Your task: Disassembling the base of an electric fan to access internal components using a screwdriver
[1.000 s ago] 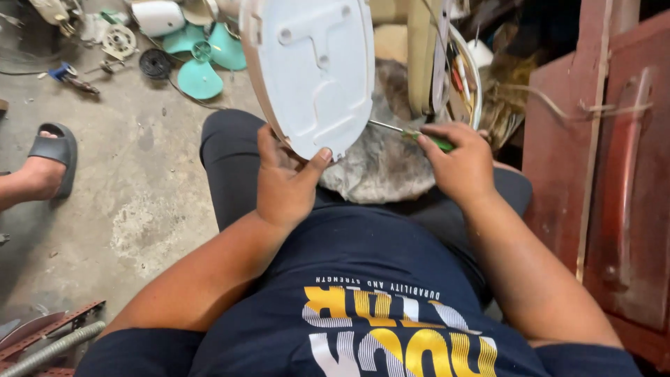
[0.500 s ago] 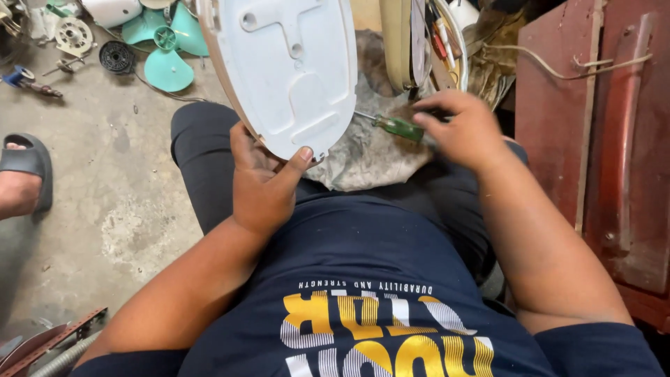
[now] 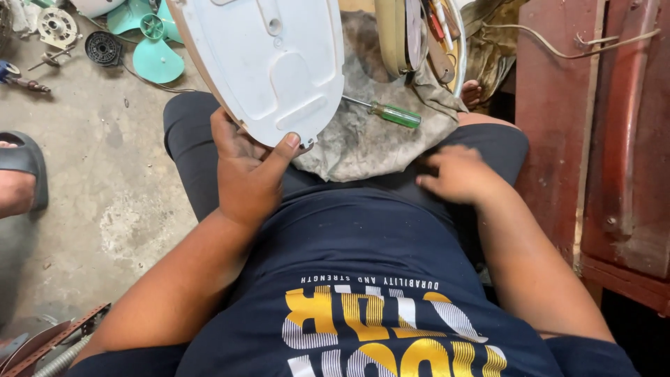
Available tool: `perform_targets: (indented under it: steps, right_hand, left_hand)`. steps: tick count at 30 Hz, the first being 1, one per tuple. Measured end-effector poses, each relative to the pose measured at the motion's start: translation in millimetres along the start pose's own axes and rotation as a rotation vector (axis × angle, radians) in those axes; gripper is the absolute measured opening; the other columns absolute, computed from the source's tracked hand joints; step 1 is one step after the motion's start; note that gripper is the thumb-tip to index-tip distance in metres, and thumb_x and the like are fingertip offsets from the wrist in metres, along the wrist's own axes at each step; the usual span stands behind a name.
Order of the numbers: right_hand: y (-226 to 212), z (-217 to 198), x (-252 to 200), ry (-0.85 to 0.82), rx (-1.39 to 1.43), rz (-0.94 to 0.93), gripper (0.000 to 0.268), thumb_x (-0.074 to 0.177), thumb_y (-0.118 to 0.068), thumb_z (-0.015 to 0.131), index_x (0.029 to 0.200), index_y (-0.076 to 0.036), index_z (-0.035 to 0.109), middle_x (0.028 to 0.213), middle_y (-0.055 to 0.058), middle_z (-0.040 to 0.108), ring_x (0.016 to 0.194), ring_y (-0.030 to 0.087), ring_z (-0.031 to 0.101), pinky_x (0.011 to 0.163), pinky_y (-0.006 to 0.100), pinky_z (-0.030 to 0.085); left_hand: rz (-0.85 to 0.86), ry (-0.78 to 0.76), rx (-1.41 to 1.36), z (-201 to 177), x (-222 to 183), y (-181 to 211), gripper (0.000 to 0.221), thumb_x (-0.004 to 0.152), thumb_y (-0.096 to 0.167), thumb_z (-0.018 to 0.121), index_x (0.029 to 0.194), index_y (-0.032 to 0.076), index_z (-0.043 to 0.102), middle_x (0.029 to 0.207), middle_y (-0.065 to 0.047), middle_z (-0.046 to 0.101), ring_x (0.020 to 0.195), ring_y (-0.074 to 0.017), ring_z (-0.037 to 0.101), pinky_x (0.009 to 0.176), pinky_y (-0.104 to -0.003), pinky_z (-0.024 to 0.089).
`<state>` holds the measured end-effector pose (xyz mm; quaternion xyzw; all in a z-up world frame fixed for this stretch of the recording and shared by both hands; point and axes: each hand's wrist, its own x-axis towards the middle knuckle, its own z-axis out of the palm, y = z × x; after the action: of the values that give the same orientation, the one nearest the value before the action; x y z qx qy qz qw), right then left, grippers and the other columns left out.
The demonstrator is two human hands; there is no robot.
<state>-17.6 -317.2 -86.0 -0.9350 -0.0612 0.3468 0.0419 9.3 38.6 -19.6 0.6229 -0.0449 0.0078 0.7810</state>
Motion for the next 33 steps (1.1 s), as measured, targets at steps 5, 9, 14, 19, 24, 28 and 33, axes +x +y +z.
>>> perform_targets:
  steps: [5,9,14,19,24,28,33]
  right_hand:
    - [47,8,14,0.579,-0.079,0.234,0.052,0.093,-0.042,0.068,0.133,-0.010,0.074,0.106,0.016,0.072,0.104,0.040,0.069,0.086,0.053,0.051]
    - [63,-6,16,0.614,0.407,0.355,0.032,0.098,-0.045,0.070,0.126,-0.032,0.076,0.107,0.003,0.072,0.106,0.031,0.069,0.088,0.046,0.055]
    - [-2,-81,-38,0.839,0.647,0.007,0.021,0.103,-0.013,0.069,0.121,-0.006,0.077,0.112,0.010,0.073,0.103,0.021,0.068,0.087,0.035,0.051]
    - [-4,-128,-54,0.181,0.738,-0.309,0.059,0.085,-0.028,0.071,0.141,-0.015,0.063,0.115,0.005,0.075,0.105,0.018,0.071,0.102,0.034,0.052]
    - [15,-93,-24,1.223,0.159,-0.376,0.015,0.099,-0.004,0.093,0.110,0.001,0.083,0.105,0.018,0.068,0.100,0.033,0.065,0.091,0.043,0.052]
    - [-19,-105,-36,1.255,0.219,-0.394,0.026,0.099,-0.001,0.090,0.120,0.006,0.078,0.113,0.024,0.068,0.108,0.038,0.065,0.095,0.047,0.053]
    - [-56,-131,-43,1.111,0.155,-0.703,0.039,0.098,-0.011,0.083,0.126,0.008,0.064,0.116,0.026,0.062,0.105,0.042,0.062,0.095,0.052,0.052]
  left_hand:
    - [0.014,0.001,-0.001,4,-2,0,0.063,0.096,0.009,0.076,0.139,0.010,0.030,0.116,-0.017,0.054,0.109,-0.0260,0.063,0.088,-0.047,0.064]
    - [-0.036,-0.055,0.032,-3,-5,-15,0.062,0.095,0.009,0.076,0.138,0.010,0.031,0.114,-0.015,0.053,0.106,-0.0233,0.061,0.080,-0.041,0.063]
    - [-0.050,-0.106,0.252,16,-9,11,0.056,0.093,0.013,0.075,0.133,0.010,0.035,0.105,-0.004,0.051,0.085,-0.0106,0.053,0.067,-0.025,0.048]
    - [-0.032,-0.086,0.311,18,-12,5,0.071,0.090,0.015,0.080,0.144,0.011,0.034,0.118,-0.007,0.061,0.093,-0.0132,0.062,0.074,-0.026,0.055]
    - [-0.154,-0.123,0.564,16,-11,11,0.062,0.090,0.031,0.077,0.136,0.017,0.038,0.088,0.002,0.056,0.068,-0.0117,0.058,0.063,-0.033,0.051]
    - [-0.112,-0.149,0.579,16,-11,10,0.051,0.090,0.032,0.077,0.121,0.016,0.039,0.081,0.002,0.053,0.067,-0.0130,0.059,0.061,-0.034,0.051]
    - [-0.065,-0.194,0.613,16,-8,9,0.054,0.092,0.033,0.075,0.126,0.016,0.036,0.085,-0.002,0.059,0.066,-0.0167,0.062,0.056,-0.037,0.051]
